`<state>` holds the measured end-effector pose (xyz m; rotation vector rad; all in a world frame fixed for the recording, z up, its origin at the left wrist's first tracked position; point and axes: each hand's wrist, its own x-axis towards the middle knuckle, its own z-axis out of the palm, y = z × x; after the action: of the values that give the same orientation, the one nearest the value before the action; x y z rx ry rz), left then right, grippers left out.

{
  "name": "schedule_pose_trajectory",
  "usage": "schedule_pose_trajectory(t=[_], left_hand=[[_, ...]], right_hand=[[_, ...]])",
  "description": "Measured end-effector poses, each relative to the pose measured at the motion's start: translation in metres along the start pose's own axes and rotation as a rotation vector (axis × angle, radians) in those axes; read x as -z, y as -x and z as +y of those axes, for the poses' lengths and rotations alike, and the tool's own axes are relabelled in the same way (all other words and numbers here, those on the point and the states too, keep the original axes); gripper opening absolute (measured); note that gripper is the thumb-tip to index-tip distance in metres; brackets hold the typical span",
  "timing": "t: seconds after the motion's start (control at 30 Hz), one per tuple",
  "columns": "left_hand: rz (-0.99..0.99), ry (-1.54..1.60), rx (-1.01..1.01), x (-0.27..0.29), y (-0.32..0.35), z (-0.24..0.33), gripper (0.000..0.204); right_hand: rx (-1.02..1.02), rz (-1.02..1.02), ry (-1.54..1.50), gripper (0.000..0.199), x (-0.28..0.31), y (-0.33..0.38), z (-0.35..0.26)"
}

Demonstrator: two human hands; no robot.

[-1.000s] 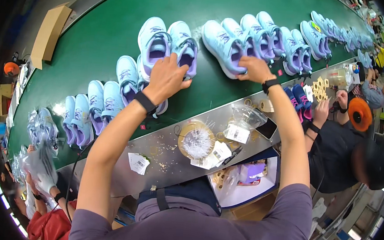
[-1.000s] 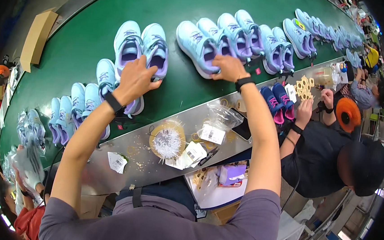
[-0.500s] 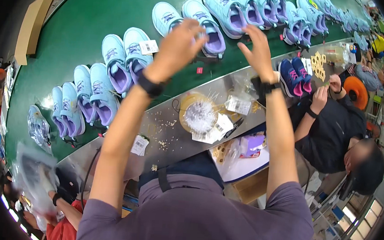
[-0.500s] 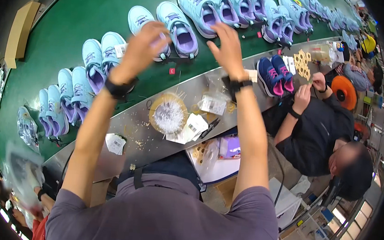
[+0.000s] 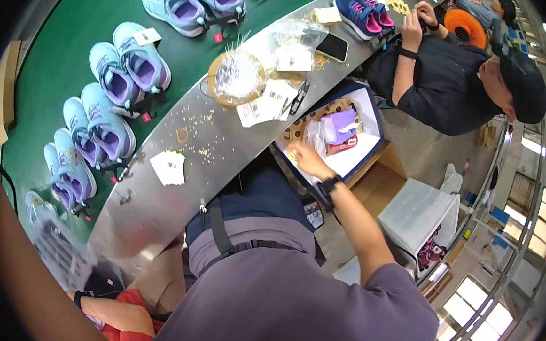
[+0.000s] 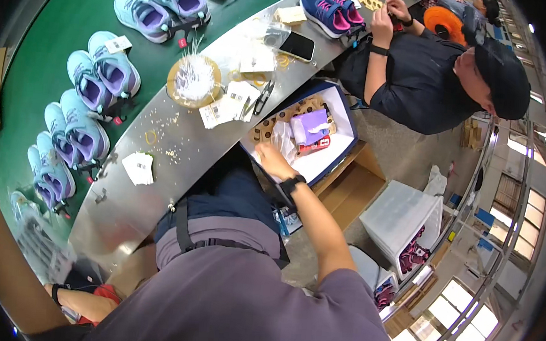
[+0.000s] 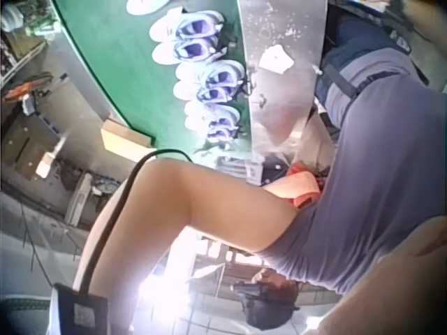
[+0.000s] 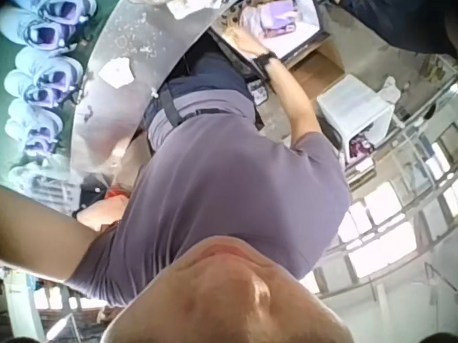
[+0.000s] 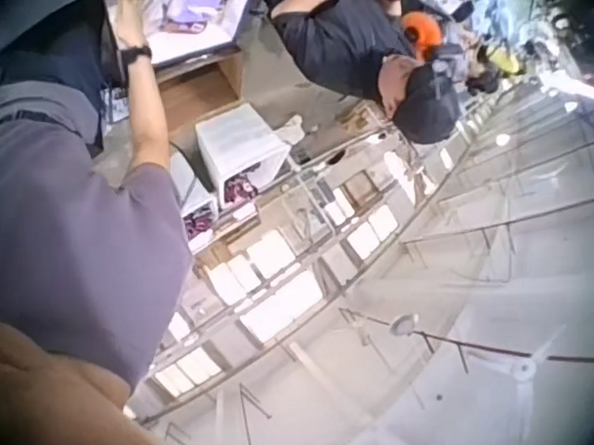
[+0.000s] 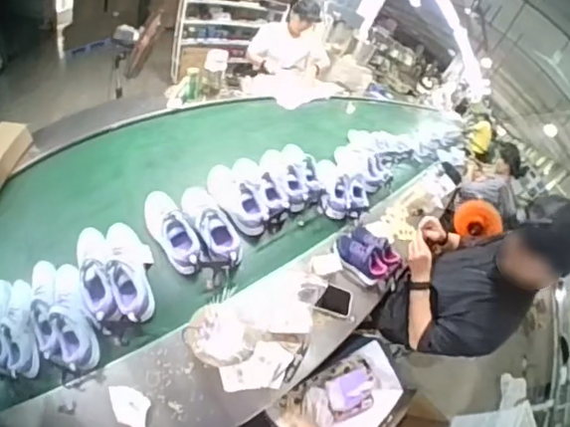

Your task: The person stands at a green conveyor belt in a warehouse and attaches white paper tags to light blue and purple sneakers. They pick up tags from a pile, peel them, and affix them to the tongue of each shoe. The person also moves pairs of shoes from a blue cart onto the belt and places finished pairs into cardboard boxes.

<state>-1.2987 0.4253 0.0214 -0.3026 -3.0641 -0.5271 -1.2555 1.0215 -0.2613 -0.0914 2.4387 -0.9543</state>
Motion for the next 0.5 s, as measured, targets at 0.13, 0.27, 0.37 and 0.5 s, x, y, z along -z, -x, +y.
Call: schedule_pose_trajectory(t=[0.13, 0.27, 0.37, 0.5], left_hand=[[-0.213, -0.486, 0.064, -0.022, 0.080, -0.061, 0.036], [-0.359, -0.507, 0.193, -0.104, 0.121, -0.159, 0.039], [0.122, 0.550, 0.835, -0.186, 0.151, -0.239, 0.039], [0.190, 0.143, 0.679, -0.195, 0.166, -0.259, 0.032]], right_hand=[[0.047, -0.032, 0.722, 0.019, -0.031, -0.049, 0.024], [-0.211, -0.254, 1.227, 0.029, -0.025, -0.050, 0.068], [-0.415, -0.309, 0.992, 0.029, 0.002, -0.013, 0.096], [-0.089, -0.229, 0.772, 0.030, 0.049, -0.011, 0.108]])
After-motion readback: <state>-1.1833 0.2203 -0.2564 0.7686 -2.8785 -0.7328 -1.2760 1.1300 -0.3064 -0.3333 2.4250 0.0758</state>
